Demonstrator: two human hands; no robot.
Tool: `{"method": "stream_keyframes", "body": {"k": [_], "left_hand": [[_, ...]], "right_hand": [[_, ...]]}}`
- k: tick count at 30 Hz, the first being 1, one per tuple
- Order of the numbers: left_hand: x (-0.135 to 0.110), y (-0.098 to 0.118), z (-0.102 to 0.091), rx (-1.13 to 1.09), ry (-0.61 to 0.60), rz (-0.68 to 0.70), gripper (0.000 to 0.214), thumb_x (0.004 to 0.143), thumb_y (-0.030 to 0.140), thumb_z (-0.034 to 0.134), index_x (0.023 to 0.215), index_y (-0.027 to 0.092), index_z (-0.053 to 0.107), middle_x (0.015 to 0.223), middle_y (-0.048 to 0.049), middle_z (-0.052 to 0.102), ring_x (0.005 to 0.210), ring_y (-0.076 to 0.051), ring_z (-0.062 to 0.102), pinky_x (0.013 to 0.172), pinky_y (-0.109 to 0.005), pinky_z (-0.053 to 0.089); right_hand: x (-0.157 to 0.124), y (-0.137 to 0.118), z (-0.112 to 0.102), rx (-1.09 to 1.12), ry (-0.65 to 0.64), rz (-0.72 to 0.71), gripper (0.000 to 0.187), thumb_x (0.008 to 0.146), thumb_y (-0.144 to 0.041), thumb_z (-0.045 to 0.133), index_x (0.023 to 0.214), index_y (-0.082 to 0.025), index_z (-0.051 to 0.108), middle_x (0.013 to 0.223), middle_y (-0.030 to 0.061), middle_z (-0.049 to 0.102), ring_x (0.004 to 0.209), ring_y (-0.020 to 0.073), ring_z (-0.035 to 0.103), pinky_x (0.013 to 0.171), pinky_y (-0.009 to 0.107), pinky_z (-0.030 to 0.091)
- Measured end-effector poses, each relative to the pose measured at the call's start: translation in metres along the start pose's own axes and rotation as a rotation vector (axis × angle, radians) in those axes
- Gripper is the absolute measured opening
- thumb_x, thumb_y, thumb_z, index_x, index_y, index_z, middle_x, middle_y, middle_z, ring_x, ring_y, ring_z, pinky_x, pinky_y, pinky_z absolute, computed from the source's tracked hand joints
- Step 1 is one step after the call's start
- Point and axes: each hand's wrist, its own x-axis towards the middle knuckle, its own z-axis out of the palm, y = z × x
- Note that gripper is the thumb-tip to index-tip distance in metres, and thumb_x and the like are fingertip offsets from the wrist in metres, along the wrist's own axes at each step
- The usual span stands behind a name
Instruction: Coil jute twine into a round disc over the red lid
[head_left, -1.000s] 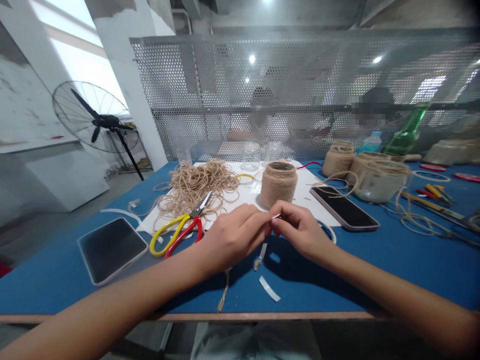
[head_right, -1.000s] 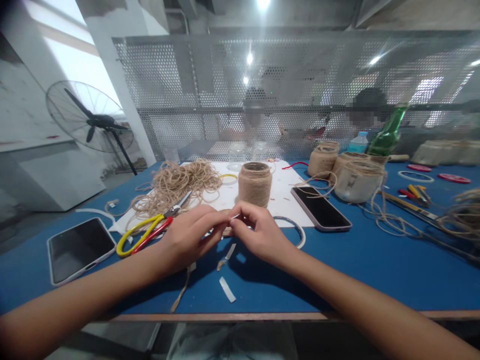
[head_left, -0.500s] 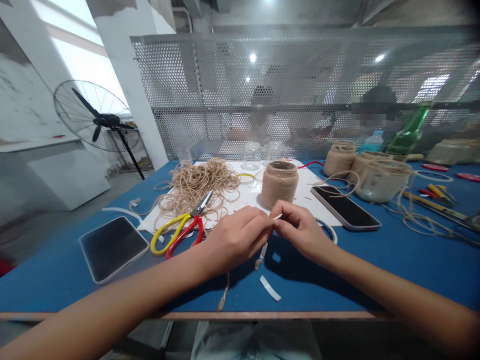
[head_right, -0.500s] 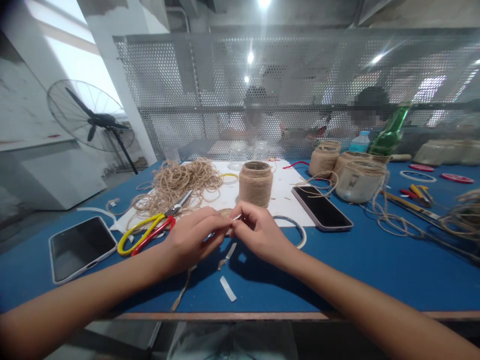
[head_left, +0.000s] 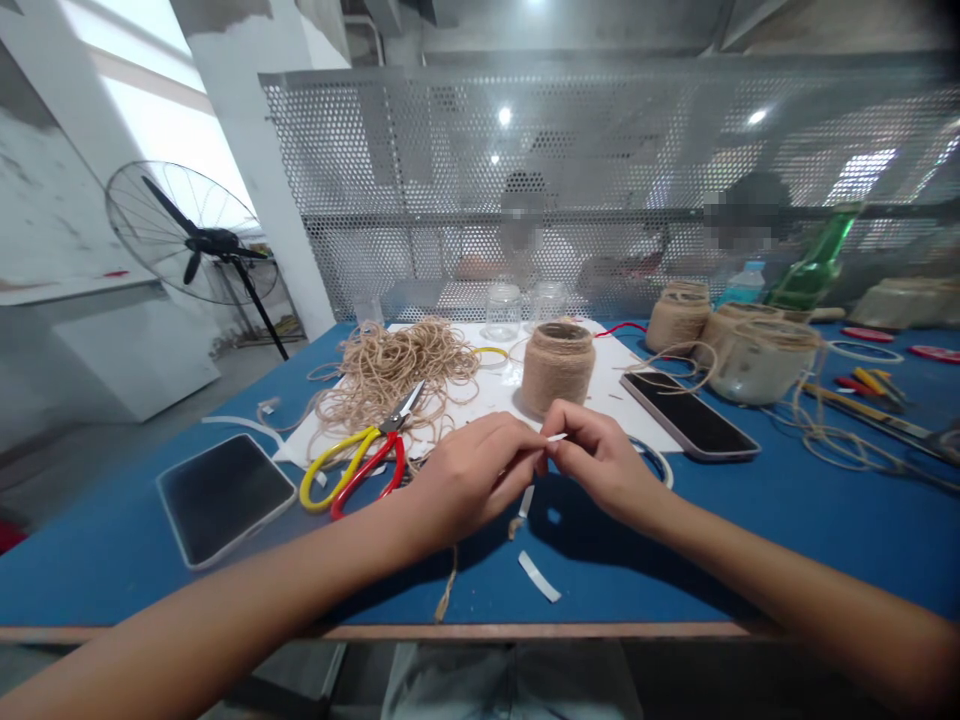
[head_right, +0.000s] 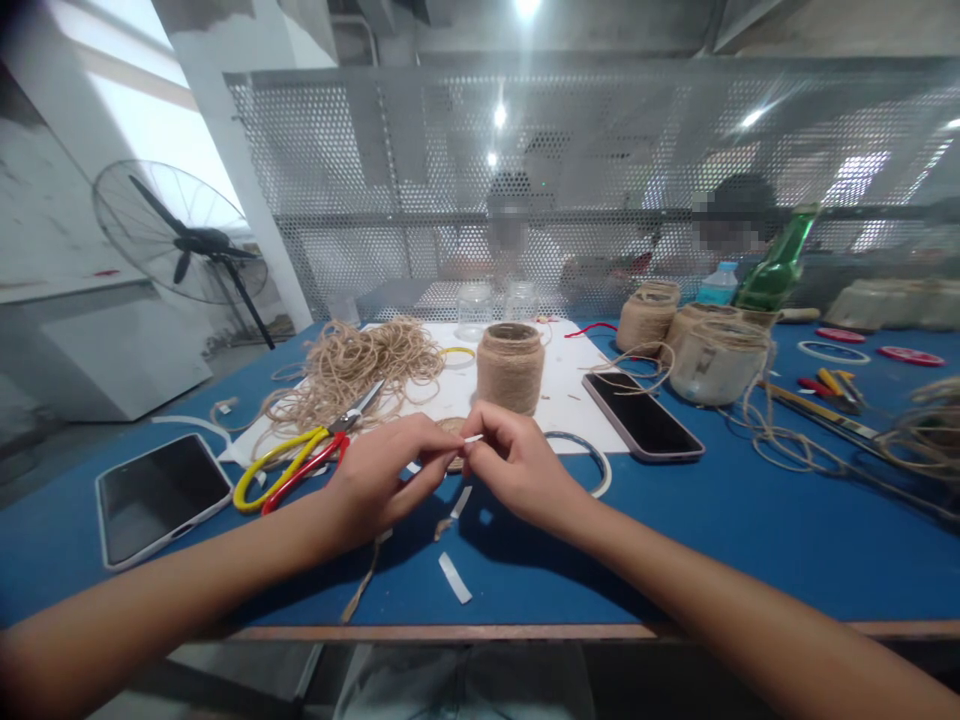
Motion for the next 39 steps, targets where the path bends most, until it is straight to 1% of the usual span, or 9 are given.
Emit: {"method": "stream_keyframes", "body": {"k": [5, 9, 13, 15, 19, 23, 26, 32, 39], "left_hand": [[0.0007, 0.0012, -0.0008, -0.073, 0.036, -0.069, 0.013, 0.081, 0.014, 0.050, 0.091, 0.015, 0.058, 0.076, -0.0010, 0.061, 0.069, -0.008, 0.055, 0.065, -0.019, 0.044], [0.0035, 0.0032, -0.0019, -0.124, 0.039, -0.171, 0.011, 0.082, 0.015, 0.049, 0.086, 0.015, 0.059, 0.073, 0.0002, 0.061, 0.064, -0.007, 0.055, 0.060, -0.018, 0.044], [0.0059, 0.0040, -0.0014, -0.127, 0.049, -0.244, 0.009, 0.081, 0.016, 0.049, 0.083, 0.015, 0.058, 0.073, -0.0002, 0.061, 0.064, -0.008, 0.056, 0.057, -0.017, 0.045], [0.0060, 0.0036, -0.0010, -0.107, 0.046, -0.253, 0.009, 0.080, 0.016, 0.049, 0.084, 0.015, 0.057, 0.073, -0.0002, 0.061, 0.065, -0.008, 0.056, 0.057, -0.018, 0.045], [0.0049, 0.0023, -0.0002, -0.035, 0.014, -0.249, 0.009, 0.080, 0.017, 0.050, 0.084, 0.016, 0.057, 0.074, 0.0001, 0.062, 0.066, -0.009, 0.056, 0.060, -0.020, 0.044], [0.0023, 0.0015, 0.0004, -0.003, -0.065, -0.281, 0.010, 0.081, 0.019, 0.048, 0.088, 0.018, 0.055, 0.075, 0.0011, 0.063, 0.067, -0.010, 0.059, 0.062, -0.021, 0.044], [0.0000, 0.0012, 0.0009, 0.032, -0.105, -0.283, 0.010, 0.081, 0.021, 0.048, 0.088, 0.019, 0.054, 0.075, 0.0021, 0.064, 0.066, -0.010, 0.060, 0.061, -0.021, 0.043], [-0.0023, 0.0004, 0.0024, 0.088, -0.115, -0.259, 0.006, 0.082, 0.022, 0.047, 0.084, 0.019, 0.050, 0.075, 0.0025, 0.064, 0.064, -0.010, 0.061, 0.057, -0.019, 0.042], [-0.0034, 0.0004, 0.0044, -0.007, -0.132, -0.327, 0.004, 0.081, 0.022, 0.047, 0.085, 0.020, 0.047, 0.078, 0.0017, 0.064, 0.068, -0.011, 0.062, 0.058, -0.020, 0.045]], "right_hand": [[0.0003, 0.0016, -0.0003, 0.049, -0.017, 0.024, 0.011, 0.079, -0.017, 0.044, 0.068, -0.017, 0.045, 0.058, -0.0034, 0.050, 0.054, 0.0080, 0.045, 0.049, 0.020, 0.032], [0.0000, 0.0009, 0.0004, 0.093, -0.024, 0.060, 0.010, 0.080, -0.018, 0.044, 0.069, -0.018, 0.045, 0.058, -0.0035, 0.050, 0.053, 0.0081, 0.045, 0.049, 0.020, 0.033], [-0.0002, 0.0015, 0.0011, 0.097, -0.042, 0.065, 0.010, 0.081, -0.017, 0.044, 0.071, -0.018, 0.044, 0.059, -0.0035, 0.050, 0.055, 0.0080, 0.046, 0.051, 0.019, 0.035], [-0.0001, 0.0030, 0.0007, 0.026, -0.032, 0.046, 0.009, 0.082, -0.019, 0.044, 0.072, -0.018, 0.045, 0.061, -0.0031, 0.050, 0.056, 0.0086, 0.046, 0.053, 0.020, 0.036], [0.0002, 0.0049, -0.0012, -0.227, 0.007, -0.039, 0.008, 0.080, -0.019, 0.046, 0.073, -0.017, 0.047, 0.060, -0.0027, 0.048, 0.056, 0.0090, 0.044, 0.053, 0.020, 0.034], [0.0002, 0.0038, -0.0018, -0.377, 0.027, -0.123, 0.009, 0.077, -0.015, 0.046, 0.068, -0.017, 0.047, 0.058, -0.0034, 0.046, 0.054, 0.0081, 0.041, 0.051, 0.020, 0.031], [0.0003, 0.0033, -0.0009, -0.430, 0.024, -0.155, 0.009, 0.076, -0.014, 0.046, 0.067, -0.017, 0.047, 0.056, -0.0038, 0.045, 0.052, 0.0078, 0.039, 0.050, 0.019, 0.030], [0.0003, 0.0042, 0.0003, -0.488, 0.027, -0.164, 0.011, 0.073, -0.012, 0.047, 0.063, -0.017, 0.045, 0.054, -0.0044, 0.043, 0.050, 0.0073, 0.038, 0.049, 0.019, 0.029], [0.0008, 0.0033, 0.0018, -0.504, 0.028, -0.171, 0.011, 0.072, -0.012, 0.047, 0.062, -0.017, 0.044, 0.054, -0.0043, 0.043, 0.050, 0.0074, 0.039, 0.049, 0.019, 0.029]]}}
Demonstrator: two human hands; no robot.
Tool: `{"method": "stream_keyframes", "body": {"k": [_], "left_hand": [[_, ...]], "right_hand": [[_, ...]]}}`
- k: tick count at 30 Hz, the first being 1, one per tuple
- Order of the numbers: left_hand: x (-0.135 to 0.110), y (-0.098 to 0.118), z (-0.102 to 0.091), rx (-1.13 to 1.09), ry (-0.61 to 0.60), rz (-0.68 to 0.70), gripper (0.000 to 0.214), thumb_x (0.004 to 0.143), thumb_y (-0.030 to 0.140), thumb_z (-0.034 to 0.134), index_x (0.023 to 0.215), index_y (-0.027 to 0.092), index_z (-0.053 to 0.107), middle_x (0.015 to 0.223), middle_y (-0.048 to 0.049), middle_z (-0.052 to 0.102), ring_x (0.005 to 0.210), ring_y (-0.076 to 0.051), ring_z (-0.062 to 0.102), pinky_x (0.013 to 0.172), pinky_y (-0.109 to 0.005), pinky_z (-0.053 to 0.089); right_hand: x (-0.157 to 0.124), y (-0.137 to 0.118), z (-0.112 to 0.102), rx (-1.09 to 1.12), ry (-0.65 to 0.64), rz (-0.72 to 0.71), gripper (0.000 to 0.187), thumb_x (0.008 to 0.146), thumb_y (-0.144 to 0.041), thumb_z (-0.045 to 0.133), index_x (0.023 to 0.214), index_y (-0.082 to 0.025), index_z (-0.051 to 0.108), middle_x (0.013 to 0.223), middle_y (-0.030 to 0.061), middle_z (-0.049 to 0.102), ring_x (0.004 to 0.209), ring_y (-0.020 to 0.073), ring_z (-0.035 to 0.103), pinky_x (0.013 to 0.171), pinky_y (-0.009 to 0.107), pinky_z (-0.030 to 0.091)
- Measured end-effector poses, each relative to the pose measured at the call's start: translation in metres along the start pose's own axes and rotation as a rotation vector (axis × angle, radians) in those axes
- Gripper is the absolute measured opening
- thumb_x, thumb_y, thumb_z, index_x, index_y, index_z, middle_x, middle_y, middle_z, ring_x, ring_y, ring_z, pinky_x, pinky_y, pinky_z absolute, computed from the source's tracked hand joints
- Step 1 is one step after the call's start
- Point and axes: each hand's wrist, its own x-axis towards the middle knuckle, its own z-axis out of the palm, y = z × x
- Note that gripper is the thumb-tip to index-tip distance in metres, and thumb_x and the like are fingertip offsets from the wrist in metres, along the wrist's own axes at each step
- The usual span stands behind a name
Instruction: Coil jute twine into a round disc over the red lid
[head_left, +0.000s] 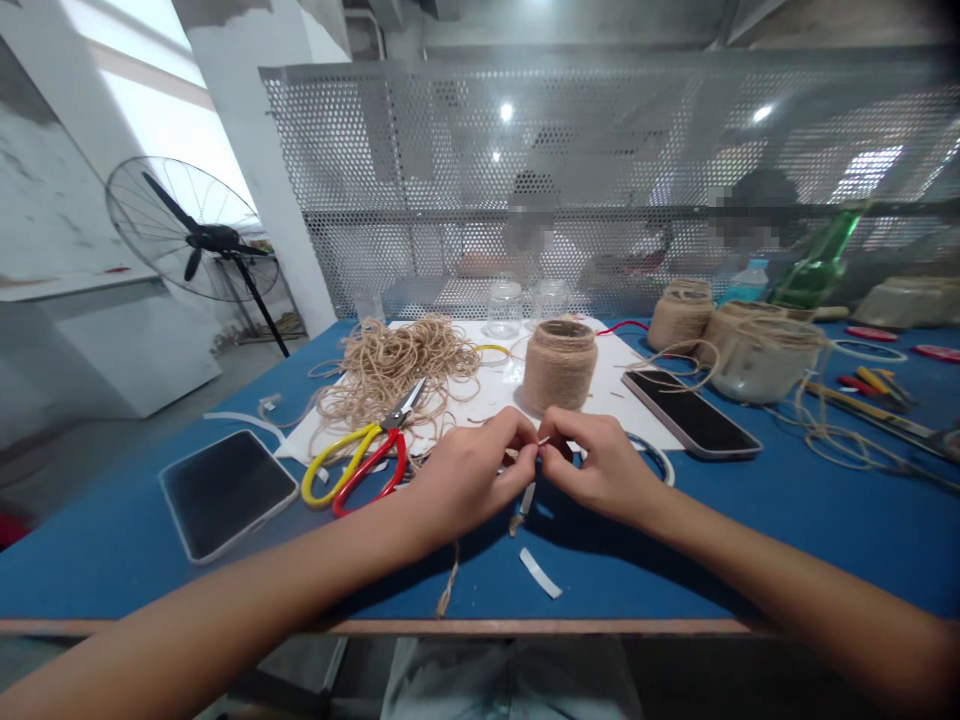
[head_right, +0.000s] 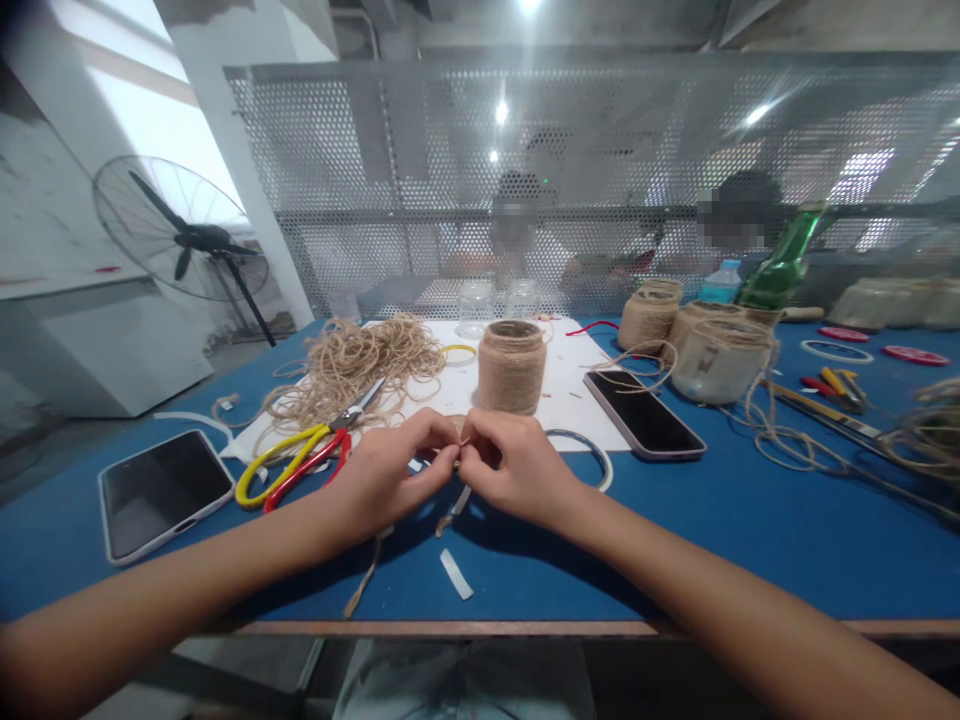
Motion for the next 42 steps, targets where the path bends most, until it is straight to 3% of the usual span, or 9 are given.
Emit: {"method": "stream_keyframes", "body": {"k": [10, 18, 26, 37, 42], "left_hand": [[0.0057, 0.0044, 0.0010, -0.293, -0.021, -0.138, 0.011, 0.080, 0.018, 0.048, 0.086, 0.019, 0.039, 0.077, 0.0010, 0.060, 0.075, -0.012, 0.064, 0.060, -0.018, 0.047], [0.0042, 0.0062, -0.0036, -0.195, -0.129, -0.083, 0.028, 0.081, 0.014, 0.042, 0.107, 0.021, 0.033, 0.079, 0.0017, 0.065, 0.074, -0.012, 0.062, 0.067, -0.020, 0.044], [0.0056, 0.0057, -0.0040, -0.085, -0.118, -0.091, 0.055, 0.076, 0.012, 0.044, 0.127, 0.020, 0.025, 0.065, 0.0049, 0.060, 0.057, -0.011, 0.057, 0.057, -0.019, 0.040], [0.0065, 0.0002, -0.0060, -0.030, -0.128, -0.059, 0.049, 0.077, 0.016, 0.044, 0.124, 0.023, 0.031, 0.064, 0.0050, 0.058, 0.054, -0.011, 0.055, 0.056, -0.019, 0.038], [0.0052, 0.0015, -0.0048, -0.004, -0.149, -0.076, 0.047, 0.079, 0.019, 0.044, 0.124, 0.024, 0.031, 0.073, 0.0025, 0.062, 0.066, -0.015, 0.061, 0.062, -0.022, 0.042]], "right_hand": [[0.0004, 0.0018, 0.0004, -0.030, 0.013, -0.055, 0.014, 0.071, -0.010, 0.048, 0.061, -0.017, 0.041, 0.055, -0.0038, 0.043, 0.051, 0.0070, 0.039, 0.050, 0.018, 0.029], [-0.0013, 0.0057, 0.0034, -0.036, -0.039, -0.072, 0.012, 0.073, -0.014, 0.048, 0.062, -0.016, 0.043, 0.057, -0.0032, 0.044, 0.052, 0.0066, 0.039, 0.051, 0.018, 0.029], [-0.0005, 0.0071, 0.0042, -0.069, -0.093, -0.114, 0.011, 0.074, -0.013, 0.047, 0.064, -0.015, 0.045, 0.059, -0.0025, 0.045, 0.055, 0.0072, 0.040, 0.053, 0.018, 0.029], [0.0001, 0.0047, 0.0031, -0.076, -0.094, -0.076, 0.008, 0.076, -0.012, 0.046, 0.069, -0.015, 0.047, 0.064, -0.0007, 0.049, 0.058, 0.0085, 0.043, 0.055, 0.019, 0.031], [-0.0017, 0.0047, 0.0037, -0.072, -0.100, -0.064, 0.008, 0.076, -0.012, 0.045, 0.069, -0.015, 0.049, 0.065, 0.0001, 0.051, 0.060, 0.0091, 0.045, 0.056, 0.020, 0.032]]}}
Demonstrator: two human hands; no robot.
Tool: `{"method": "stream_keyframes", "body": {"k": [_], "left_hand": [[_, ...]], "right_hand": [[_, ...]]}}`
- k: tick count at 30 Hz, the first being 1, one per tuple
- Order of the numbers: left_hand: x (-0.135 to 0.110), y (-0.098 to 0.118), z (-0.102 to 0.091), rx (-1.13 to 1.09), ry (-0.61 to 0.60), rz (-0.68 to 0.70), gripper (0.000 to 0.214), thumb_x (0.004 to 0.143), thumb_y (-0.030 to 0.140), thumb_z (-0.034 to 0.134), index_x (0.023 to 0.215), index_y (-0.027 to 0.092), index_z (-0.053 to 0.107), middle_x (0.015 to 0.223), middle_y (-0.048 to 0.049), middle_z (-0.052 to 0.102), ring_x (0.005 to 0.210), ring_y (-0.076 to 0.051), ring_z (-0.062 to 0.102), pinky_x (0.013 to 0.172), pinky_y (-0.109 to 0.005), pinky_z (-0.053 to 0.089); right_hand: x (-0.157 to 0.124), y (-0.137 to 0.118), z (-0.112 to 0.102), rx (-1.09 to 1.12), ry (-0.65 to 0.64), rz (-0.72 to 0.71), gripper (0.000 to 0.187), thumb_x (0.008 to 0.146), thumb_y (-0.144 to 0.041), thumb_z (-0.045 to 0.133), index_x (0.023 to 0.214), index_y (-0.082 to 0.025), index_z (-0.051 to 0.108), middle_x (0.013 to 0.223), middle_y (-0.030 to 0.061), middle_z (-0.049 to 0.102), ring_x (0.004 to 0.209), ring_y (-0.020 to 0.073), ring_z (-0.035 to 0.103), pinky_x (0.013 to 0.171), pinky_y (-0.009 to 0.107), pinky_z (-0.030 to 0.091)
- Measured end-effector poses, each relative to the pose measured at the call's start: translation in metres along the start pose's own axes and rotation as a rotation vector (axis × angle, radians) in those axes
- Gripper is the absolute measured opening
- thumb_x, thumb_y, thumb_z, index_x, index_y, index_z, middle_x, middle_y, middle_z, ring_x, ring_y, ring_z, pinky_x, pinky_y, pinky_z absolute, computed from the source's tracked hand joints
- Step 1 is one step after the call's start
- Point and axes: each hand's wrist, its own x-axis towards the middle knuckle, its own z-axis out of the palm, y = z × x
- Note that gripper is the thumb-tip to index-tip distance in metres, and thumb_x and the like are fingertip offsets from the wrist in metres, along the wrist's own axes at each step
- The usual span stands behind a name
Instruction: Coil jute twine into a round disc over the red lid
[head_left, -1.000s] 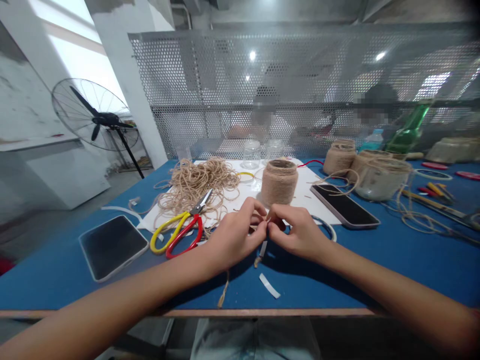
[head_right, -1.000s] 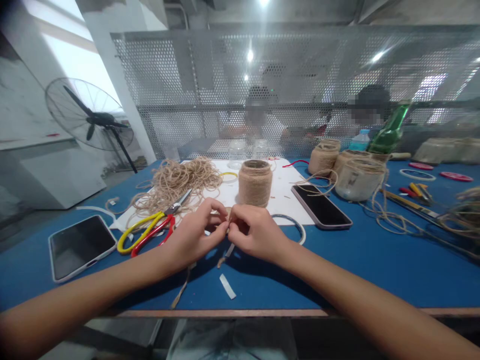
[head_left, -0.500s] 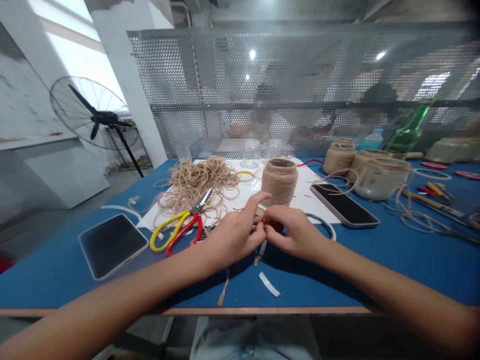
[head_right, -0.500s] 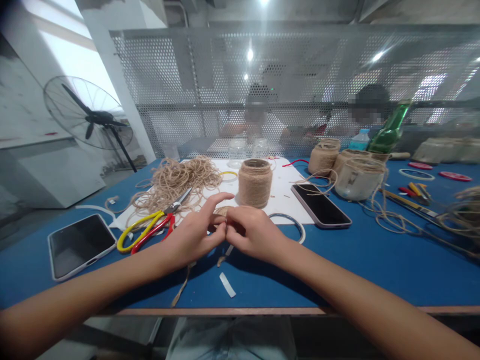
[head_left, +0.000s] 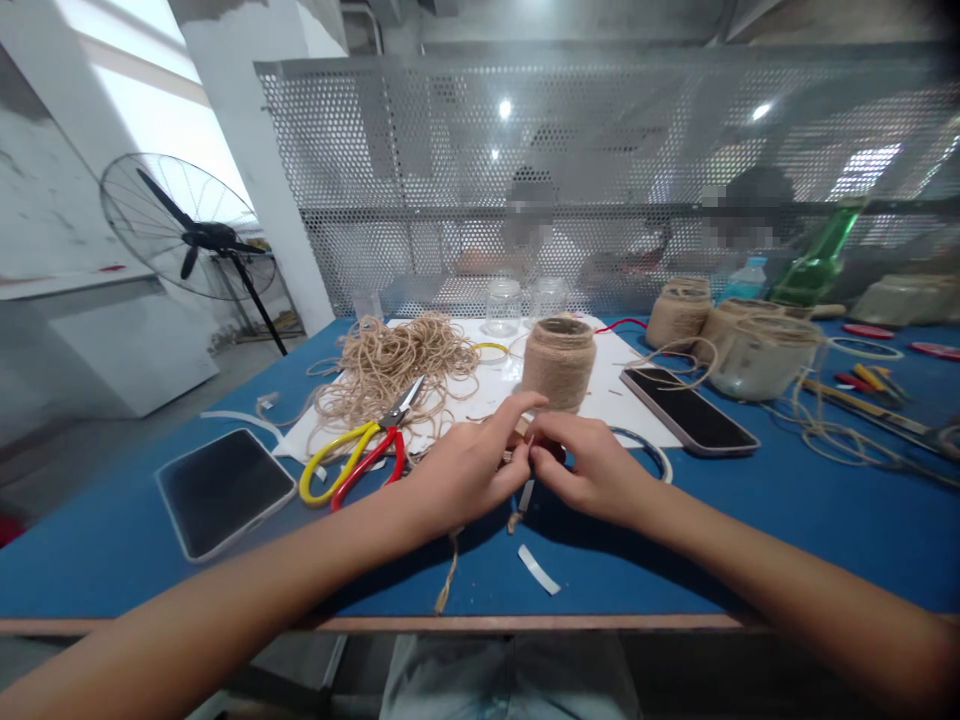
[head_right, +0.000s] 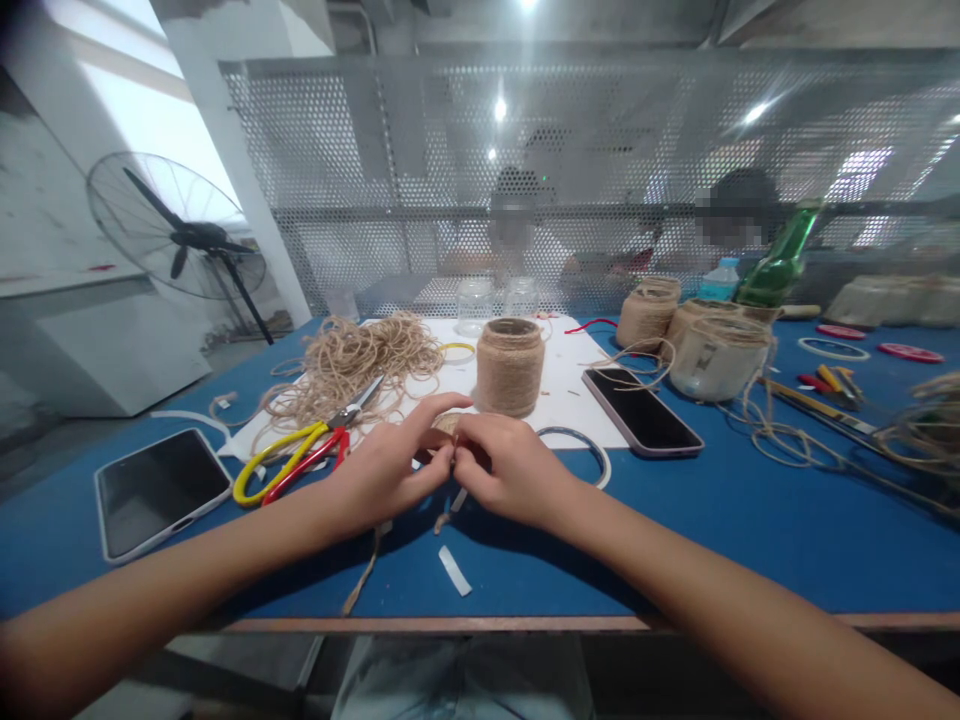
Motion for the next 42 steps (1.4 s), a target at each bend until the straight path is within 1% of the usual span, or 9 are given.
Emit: {"method": "stream_keyframes", "body": {"k": [6, 9, 12, 16, 19, 24, 30, 36, 42], "left_hand": [[-0.0011, 0.0008, 0.0013, 0.042, -0.007, 0.015, 0.045, 0.080, 0.019, 0.043, 0.123, 0.022, 0.032, 0.082, -0.0012, 0.064, 0.069, -0.016, 0.062, 0.062, -0.024, 0.044], [-0.0016, 0.0024, 0.0007, 0.026, -0.007, 0.020, 0.044, 0.081, 0.019, 0.042, 0.124, 0.021, 0.030, 0.088, -0.0029, 0.064, 0.072, -0.016, 0.062, 0.065, -0.025, 0.045], [-0.0017, 0.0029, 0.0010, 0.002, 0.004, 0.010, 0.045, 0.081, 0.022, 0.044, 0.124, 0.021, 0.028, 0.087, -0.0025, 0.064, 0.074, -0.016, 0.062, 0.067, -0.025, 0.046], [-0.0020, 0.0003, 0.0027, 0.057, 0.082, 0.034, 0.027, 0.085, 0.026, 0.042, 0.110, 0.019, 0.038, 0.080, -0.0014, 0.063, 0.072, -0.015, 0.062, 0.064, -0.024, 0.046], [-0.0033, -0.0016, 0.0032, 0.099, 0.124, 0.089, 0.015, 0.087, 0.025, 0.039, 0.099, 0.018, 0.044, 0.081, -0.0018, 0.063, 0.075, -0.015, 0.062, 0.065, -0.024, 0.045], [-0.0044, -0.0013, 0.0020, 0.147, 0.141, 0.121, 0.014, 0.087, 0.024, 0.039, 0.097, 0.018, 0.047, 0.082, -0.0015, 0.064, 0.075, -0.014, 0.062, 0.064, -0.023, 0.043], [-0.0036, 0.0000, 0.0012, 0.173, 0.129, 0.146, 0.015, 0.087, 0.021, 0.038, 0.097, 0.017, 0.049, 0.083, -0.0018, 0.064, 0.075, -0.013, 0.061, 0.065, -0.023, 0.042], [-0.0032, 0.0023, 0.0006, 0.142, 0.123, 0.167, 0.015, 0.087, 0.019, 0.038, 0.095, 0.017, 0.050, 0.083, -0.0016, 0.062, 0.076, -0.013, 0.060, 0.067, -0.022, 0.042], [-0.0023, 0.0035, 0.0003, 0.084, 0.074, 0.131, 0.015, 0.086, 0.018, 0.038, 0.096, 0.017, 0.050, 0.085, -0.0024, 0.063, 0.078, -0.013, 0.060, 0.069, -0.023, 0.043]], "right_hand": [[0.0006, 0.0019, -0.0008, 0.030, -0.032, 0.051, 0.015, 0.079, -0.015, 0.043, 0.067, -0.014, 0.050, 0.062, -0.0001, 0.052, 0.056, 0.0088, 0.045, 0.054, 0.020, 0.031], [0.0017, 0.0005, -0.0027, 0.067, -0.016, 0.098, 0.017, 0.080, -0.016, 0.043, 0.065, -0.015, 0.050, 0.061, -0.0007, 0.052, 0.055, 0.0087, 0.044, 0.053, 0.020, 0.031], [0.0027, -0.0011, -0.0039, 0.147, 0.006, 0.156, 0.017, 0.081, -0.016, 0.042, 0.067, -0.015, 0.051, 0.062, -0.0009, 0.053, 0.058, 0.0091, 0.046, 0.054, 0.020, 0.032], [0.0033, 0.0000, -0.0036, 0.249, 0.019, 0.207, 0.017, 0.083, -0.018, 0.041, 0.069, -0.016, 0.051, 0.061, -0.0016, 0.052, 0.058, 0.0094, 0.047, 0.054, 0.020, 0.034], [0.0028, 0.0020, -0.0033, 0.301, 0.028, 0.237, 0.020, 0.084, -0.021, 0.040, 0.069, -0.016, 0.052, 0.059, -0.0015, 0.053, 0.057, 0.0100, 0.050, 0.054, 0.020, 0.036], [0.0024, 0.0038, -0.0033, 0.344, 0.036, 0.239, 0.013, 0.079, -0.015, 0.044, 0.069, -0.016, 0.053, 0.059, -0.0018, 0.055, 0.057, 0.0100, 0.051, 0.054, 0.020, 0.038], [0.0037, 0.0048, -0.0043, 0.334, 0.012, 0.255, 0.017, 0.078, -0.014, 0.044, 0.063, -0.015, 0.052, 0.055, -0.0019, 0.052, 0.054, 0.0093, 0.049, 0.052, 0.020, 0.036], [0.0041, 0.0051, -0.0056, 0.386, 0.006, 0.234, 0.018, 0.077, -0.016, 0.044, 0.061, -0.015, 0.051, 0.055, -0.0017, 0.053, 0.054, 0.0088, 0.049, 0.051, 0.019, 0.036], [0.0036, 0.0031, -0.0043, 0.335, 0.043, 0.225, 0.019, 0.075, -0.015, 0.044, 0.057, -0.015, 0.050, 0.053, -0.0023, 0.050, 0.052, 0.0082, 0.046, 0.050, 0.019, 0.034]]}}
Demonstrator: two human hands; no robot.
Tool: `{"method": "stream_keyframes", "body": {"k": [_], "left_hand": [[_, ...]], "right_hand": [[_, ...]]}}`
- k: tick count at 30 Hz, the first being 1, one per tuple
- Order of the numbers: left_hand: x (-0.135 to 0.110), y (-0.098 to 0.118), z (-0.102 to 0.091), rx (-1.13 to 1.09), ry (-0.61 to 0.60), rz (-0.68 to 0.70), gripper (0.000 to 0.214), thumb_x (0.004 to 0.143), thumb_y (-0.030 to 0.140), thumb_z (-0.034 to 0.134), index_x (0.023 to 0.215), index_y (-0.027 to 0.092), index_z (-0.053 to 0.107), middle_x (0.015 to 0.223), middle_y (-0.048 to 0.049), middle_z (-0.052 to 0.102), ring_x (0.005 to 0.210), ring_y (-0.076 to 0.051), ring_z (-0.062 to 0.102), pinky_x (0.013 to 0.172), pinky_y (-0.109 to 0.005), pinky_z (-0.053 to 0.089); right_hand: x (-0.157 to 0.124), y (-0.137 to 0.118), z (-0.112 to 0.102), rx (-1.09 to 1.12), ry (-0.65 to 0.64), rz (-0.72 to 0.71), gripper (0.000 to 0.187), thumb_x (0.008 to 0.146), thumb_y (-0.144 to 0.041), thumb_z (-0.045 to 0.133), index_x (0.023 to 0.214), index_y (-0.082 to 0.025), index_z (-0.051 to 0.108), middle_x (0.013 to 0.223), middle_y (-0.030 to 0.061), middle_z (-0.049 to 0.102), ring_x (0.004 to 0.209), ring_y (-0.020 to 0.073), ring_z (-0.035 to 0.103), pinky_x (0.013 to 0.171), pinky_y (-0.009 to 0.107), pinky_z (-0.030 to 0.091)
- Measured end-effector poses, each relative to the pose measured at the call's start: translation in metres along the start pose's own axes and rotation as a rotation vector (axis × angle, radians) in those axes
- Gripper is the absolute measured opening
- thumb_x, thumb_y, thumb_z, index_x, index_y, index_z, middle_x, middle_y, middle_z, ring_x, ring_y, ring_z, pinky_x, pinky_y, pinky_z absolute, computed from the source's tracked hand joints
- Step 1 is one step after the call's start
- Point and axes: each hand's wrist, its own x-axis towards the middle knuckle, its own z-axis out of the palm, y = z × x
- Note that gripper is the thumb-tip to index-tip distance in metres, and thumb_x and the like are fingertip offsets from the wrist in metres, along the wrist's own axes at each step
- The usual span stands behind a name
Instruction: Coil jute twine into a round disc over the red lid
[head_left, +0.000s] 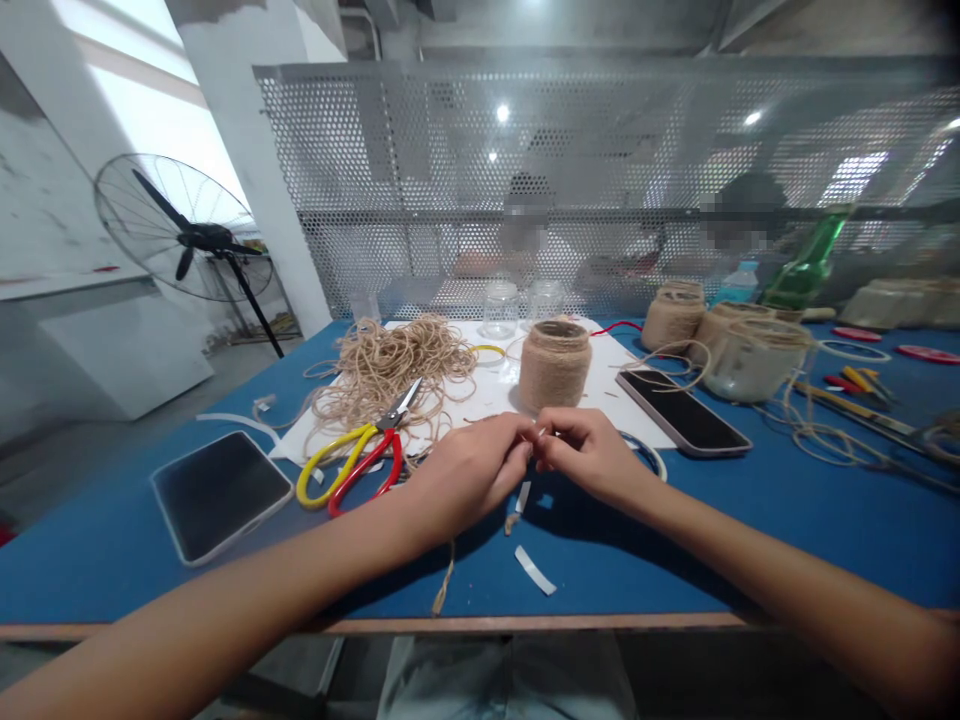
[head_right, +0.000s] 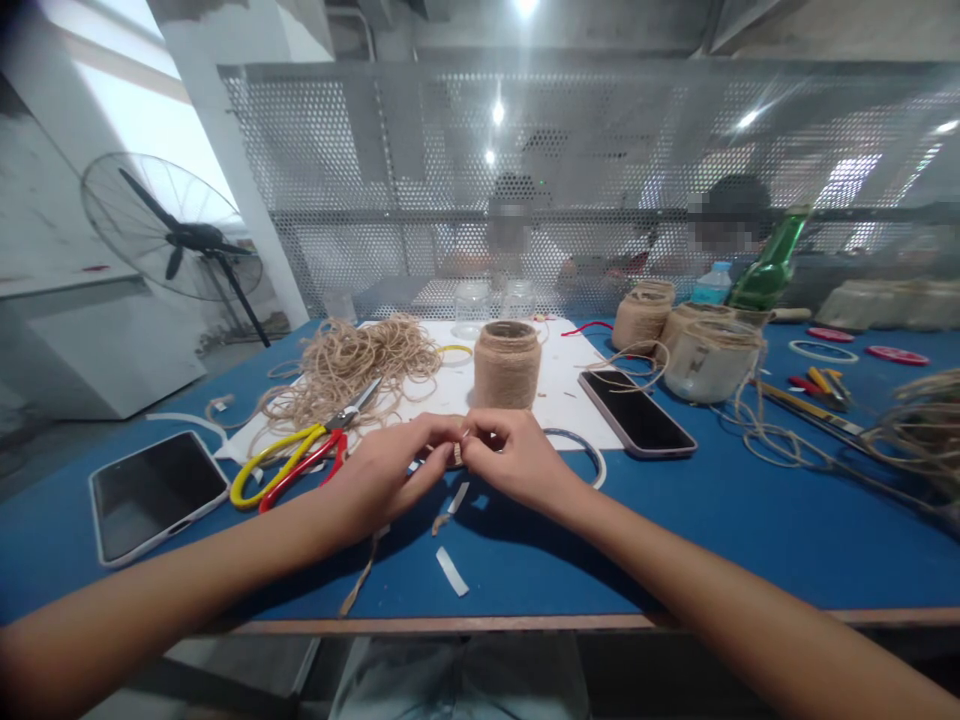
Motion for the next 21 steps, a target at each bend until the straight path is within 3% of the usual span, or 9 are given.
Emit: {"method": "stream_keyframes", "body": {"k": [7, 21], "left_hand": [[-0.0007, -0.0014, 0.0010, -0.105, -0.017, -0.081, 0.017, 0.087, 0.022, 0.037, 0.098, 0.019, 0.049, 0.084, -0.0013, 0.064, 0.075, -0.012, 0.061, 0.066, -0.021, 0.044], [0.0019, 0.0026, 0.0005, -0.415, 0.028, -0.178, 0.013, 0.086, 0.022, 0.041, 0.095, 0.018, 0.049, 0.073, 0.0025, 0.065, 0.063, -0.008, 0.061, 0.064, -0.019, 0.047]], "right_hand": [[-0.0019, -0.0018, 0.0005, -0.009, 0.015, -0.005, 0.018, 0.075, -0.013, 0.044, 0.058, -0.016, 0.048, 0.052, -0.0029, 0.051, 0.051, 0.0079, 0.046, 0.050, 0.018, 0.035], [-0.0034, -0.0036, 0.0013, 0.211, -0.047, 0.019, 0.017, 0.080, -0.015, 0.042, 0.063, -0.016, 0.048, 0.059, -0.0021, 0.054, 0.055, 0.0085, 0.050, 0.053, 0.019, 0.040]]}}
